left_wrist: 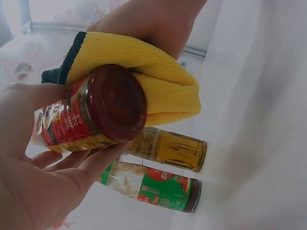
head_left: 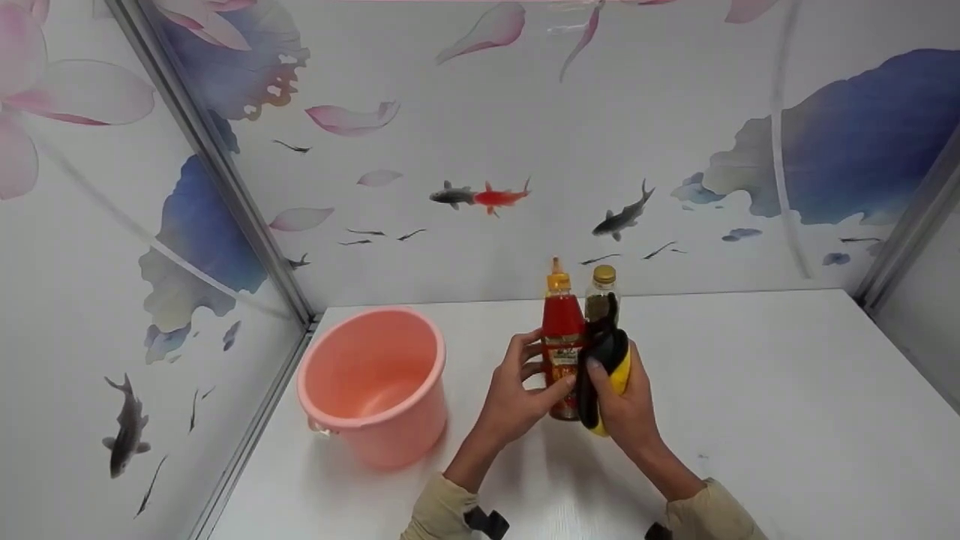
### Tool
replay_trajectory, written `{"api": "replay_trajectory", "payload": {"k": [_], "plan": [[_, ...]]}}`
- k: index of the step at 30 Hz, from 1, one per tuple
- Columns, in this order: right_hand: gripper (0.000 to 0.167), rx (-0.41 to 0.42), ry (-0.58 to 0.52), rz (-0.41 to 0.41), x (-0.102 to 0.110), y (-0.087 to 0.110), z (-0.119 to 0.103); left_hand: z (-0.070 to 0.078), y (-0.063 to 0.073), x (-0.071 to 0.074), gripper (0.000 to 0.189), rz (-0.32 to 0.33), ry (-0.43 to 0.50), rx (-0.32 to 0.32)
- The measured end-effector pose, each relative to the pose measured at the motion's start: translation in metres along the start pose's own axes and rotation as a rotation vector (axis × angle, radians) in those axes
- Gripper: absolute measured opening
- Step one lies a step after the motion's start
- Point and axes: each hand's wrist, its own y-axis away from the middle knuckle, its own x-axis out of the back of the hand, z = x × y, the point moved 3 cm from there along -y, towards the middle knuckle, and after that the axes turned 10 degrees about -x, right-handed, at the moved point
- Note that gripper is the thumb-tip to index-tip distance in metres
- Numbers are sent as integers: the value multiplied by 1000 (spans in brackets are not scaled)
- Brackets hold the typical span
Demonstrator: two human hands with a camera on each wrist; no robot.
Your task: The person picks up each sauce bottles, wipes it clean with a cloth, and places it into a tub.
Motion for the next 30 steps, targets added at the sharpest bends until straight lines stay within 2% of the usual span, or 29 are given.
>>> {"api": "replay_trajectory", "payload": {"k": [13, 19, 25, 30], "plan": [[42, 5, -1, 13, 4, -1, -8, -3, 0, -3, 66, -53, -69, 1], [38, 38, 0, 11, 7, -4, -9, -4, 2, -4, 70, -147, -68, 46], [39, 40, 9, 24, 8, -6, -6, -5, 3, -7, 75, -224, -85, 60], [38, 26, 8, 46, 7, -5, -4, -6, 4, -7, 79, -216, -122, 52]]}}
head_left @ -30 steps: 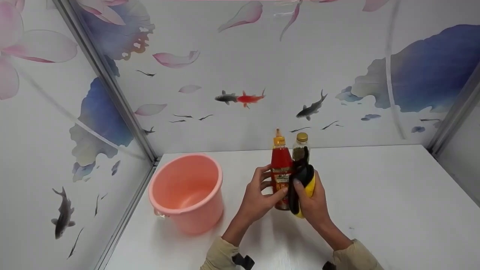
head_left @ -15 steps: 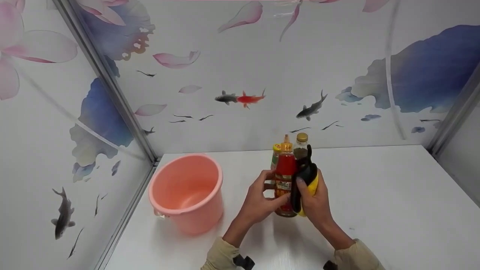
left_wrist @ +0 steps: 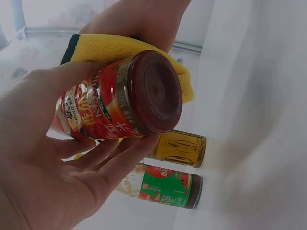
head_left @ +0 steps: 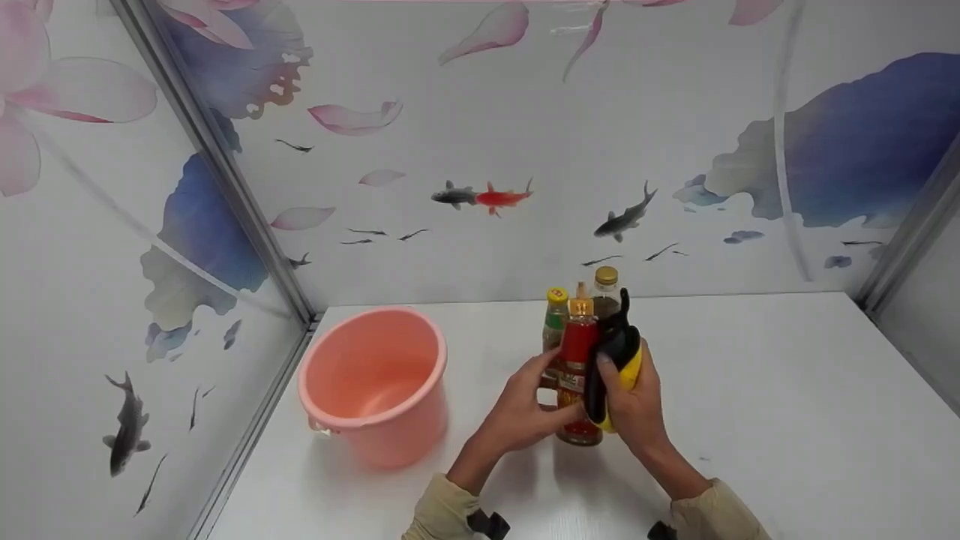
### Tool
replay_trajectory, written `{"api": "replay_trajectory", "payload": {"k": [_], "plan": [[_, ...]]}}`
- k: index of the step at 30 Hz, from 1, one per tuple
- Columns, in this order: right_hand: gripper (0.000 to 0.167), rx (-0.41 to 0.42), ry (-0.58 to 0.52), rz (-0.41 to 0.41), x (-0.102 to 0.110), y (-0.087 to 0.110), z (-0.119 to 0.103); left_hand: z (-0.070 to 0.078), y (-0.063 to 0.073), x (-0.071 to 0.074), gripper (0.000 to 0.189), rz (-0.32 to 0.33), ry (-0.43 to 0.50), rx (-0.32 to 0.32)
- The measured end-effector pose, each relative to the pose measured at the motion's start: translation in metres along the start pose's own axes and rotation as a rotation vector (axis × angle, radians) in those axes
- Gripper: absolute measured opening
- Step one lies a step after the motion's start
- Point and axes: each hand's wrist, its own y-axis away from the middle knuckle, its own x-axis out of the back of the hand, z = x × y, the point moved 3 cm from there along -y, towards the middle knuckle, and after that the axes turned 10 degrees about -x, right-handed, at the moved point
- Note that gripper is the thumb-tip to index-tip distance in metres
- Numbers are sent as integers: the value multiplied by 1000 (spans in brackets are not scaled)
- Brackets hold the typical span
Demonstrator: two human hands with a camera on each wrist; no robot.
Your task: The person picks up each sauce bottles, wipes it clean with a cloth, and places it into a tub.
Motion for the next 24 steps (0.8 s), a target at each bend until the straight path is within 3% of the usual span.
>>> {"api": "replay_trajectory", "payload": {"k": [4, 11, 19, 24], "plan": [[38, 5, -10, -6, 0, 0, -1, 1, 0, 3, 76, 49, -17, -27], [36, 20, -10, -30, -3, 4, -5, 3, -1, 9, 73, 149, 55, -73], [40, 9, -3, -50, -8, 7, -4, 4, -2, 16, 76, 290, 110, -54], [38, 8, 10, -49, -9, 8, -3, 7, -3, 19, 82, 316, 132, -27]]}}
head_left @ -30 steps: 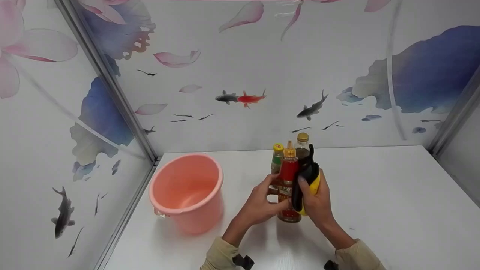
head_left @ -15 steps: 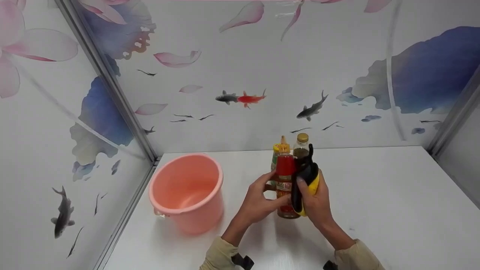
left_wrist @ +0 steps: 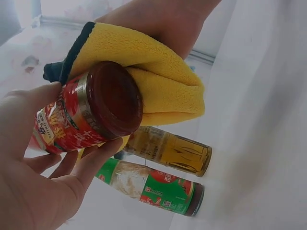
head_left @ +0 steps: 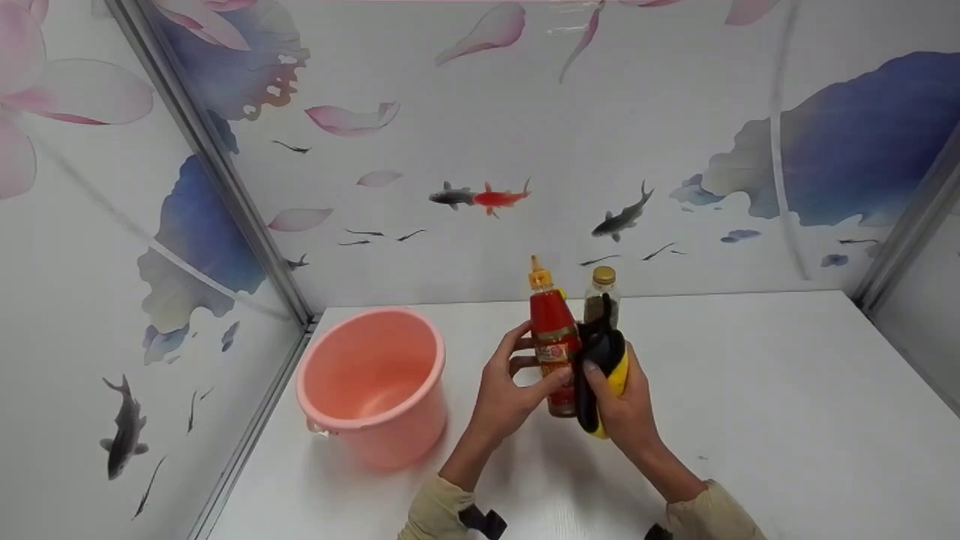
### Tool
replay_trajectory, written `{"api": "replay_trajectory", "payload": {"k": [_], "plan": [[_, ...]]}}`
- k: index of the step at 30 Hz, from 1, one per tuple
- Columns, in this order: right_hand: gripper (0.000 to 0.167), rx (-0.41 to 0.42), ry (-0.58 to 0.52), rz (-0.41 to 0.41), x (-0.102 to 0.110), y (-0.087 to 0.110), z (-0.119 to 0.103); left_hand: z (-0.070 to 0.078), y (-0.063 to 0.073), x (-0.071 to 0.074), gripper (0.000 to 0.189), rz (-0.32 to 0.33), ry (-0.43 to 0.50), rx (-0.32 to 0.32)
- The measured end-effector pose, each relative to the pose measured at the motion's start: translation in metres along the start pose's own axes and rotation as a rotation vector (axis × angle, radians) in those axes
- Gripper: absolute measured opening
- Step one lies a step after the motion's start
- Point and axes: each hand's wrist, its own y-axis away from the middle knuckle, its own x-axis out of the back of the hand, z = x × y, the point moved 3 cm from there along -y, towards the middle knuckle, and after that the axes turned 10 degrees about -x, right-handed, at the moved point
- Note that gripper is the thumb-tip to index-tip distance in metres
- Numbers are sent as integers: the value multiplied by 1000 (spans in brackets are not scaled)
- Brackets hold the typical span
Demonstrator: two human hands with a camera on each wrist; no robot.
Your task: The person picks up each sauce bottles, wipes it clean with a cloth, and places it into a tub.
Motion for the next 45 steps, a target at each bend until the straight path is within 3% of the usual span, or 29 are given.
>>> {"api": "replay_trajectory", "payload": {"k": [11, 17, 22, 28, 35, 45], "plan": [[40, 2, 4, 18, 3, -2, 1, 2, 1, -2, 77, -13, -31, -11], [40, -13, 15, 30, 6, -4, 1, 3, 2, -6, 72, -100, -22, -36], [37, -6, 17, 47, 9, -6, 0, 3, 4, -9, 68, -185, -33, -21], [36, 18, -7, 41, 11, -8, -1, 1, 7, -13, 72, -243, -34, 11], [36, -4, 8, 48, 13, -8, -2, 1, 8, -14, 72, -308, -77, -12], [39, -11, -7, 43, 13, -7, -4, 2, 7, -12, 71, -297, -53, -32]]}}
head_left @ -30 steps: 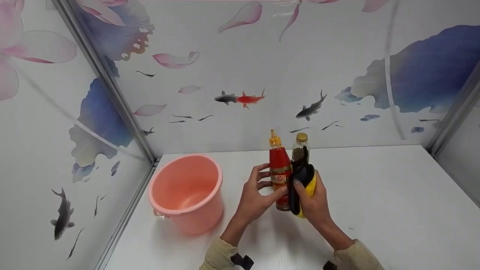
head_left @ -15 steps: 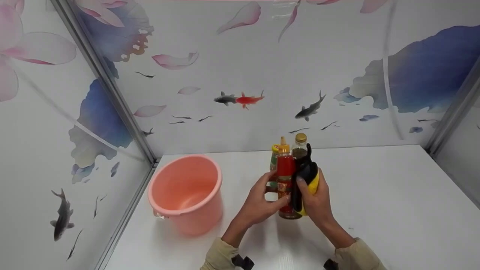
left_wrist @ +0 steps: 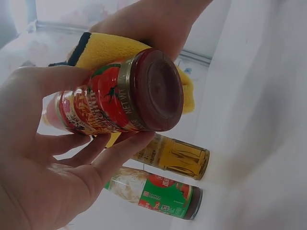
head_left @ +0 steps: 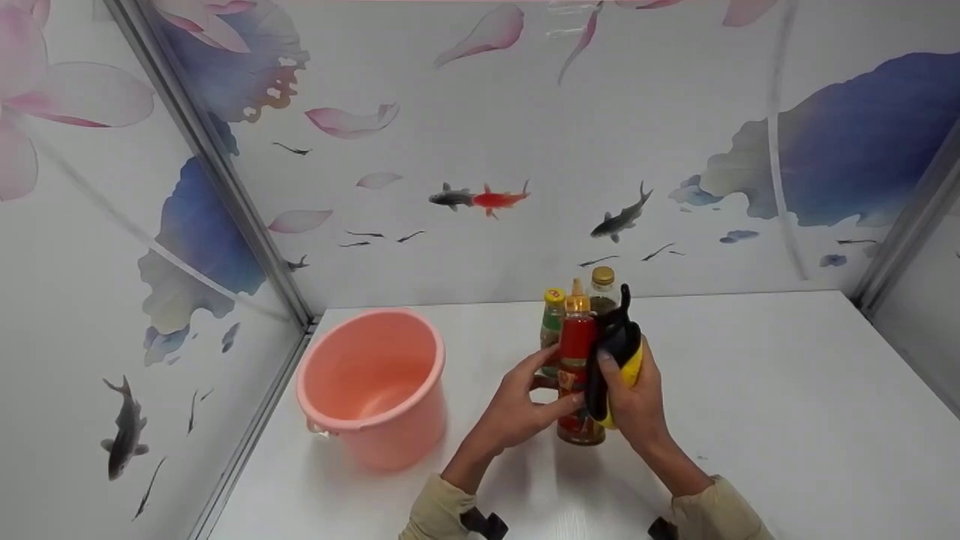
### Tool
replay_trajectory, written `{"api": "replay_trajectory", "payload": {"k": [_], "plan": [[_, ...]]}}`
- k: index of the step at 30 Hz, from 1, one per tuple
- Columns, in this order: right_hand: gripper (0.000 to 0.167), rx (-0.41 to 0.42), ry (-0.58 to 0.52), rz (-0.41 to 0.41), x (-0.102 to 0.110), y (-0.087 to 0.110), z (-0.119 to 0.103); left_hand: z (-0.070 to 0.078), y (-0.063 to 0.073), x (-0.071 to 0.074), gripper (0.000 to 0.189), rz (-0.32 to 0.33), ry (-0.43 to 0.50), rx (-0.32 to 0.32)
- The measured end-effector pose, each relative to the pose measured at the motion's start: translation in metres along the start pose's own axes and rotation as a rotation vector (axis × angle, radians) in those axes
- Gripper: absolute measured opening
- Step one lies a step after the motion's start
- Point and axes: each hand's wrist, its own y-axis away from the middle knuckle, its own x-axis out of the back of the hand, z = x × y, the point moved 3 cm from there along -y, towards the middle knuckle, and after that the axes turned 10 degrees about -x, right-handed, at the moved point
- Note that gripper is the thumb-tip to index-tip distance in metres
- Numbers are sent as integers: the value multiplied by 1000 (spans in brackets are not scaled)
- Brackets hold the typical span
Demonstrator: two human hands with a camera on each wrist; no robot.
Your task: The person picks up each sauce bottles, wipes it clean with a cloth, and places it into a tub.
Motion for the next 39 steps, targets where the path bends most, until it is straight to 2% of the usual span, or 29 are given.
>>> {"api": "replay_trajectory", "payload": {"k": [6, 13, 18, 22, 31, 36, 39], "plan": [[39, -2, -5, -12, 0, 0, 0, 0, 0, -1, 72, 48, 30, 23], [38, 17, 8, -38, -2, 1, 0, 0, -2, 1, 69, 146, 52, -19], [39, -12, -5, -35, -6, 3, 3, 2, -3, 4, 68, 210, 76, -22], [40, -30, 3, -33, -8, 4, 5, 3, -4, 5, 68, 238, 75, -37], [42, -45, 2, -34, -9, 5, 6, 3, -4, 6, 69, 243, 45, -56], [40, -41, 1, -31, -8, 4, 7, 4, -4, 7, 69, 196, 24, -43], [39, -27, -2, -31, -8, 3, 7, 4, -3, 6, 69, 158, 42, -17]]}}
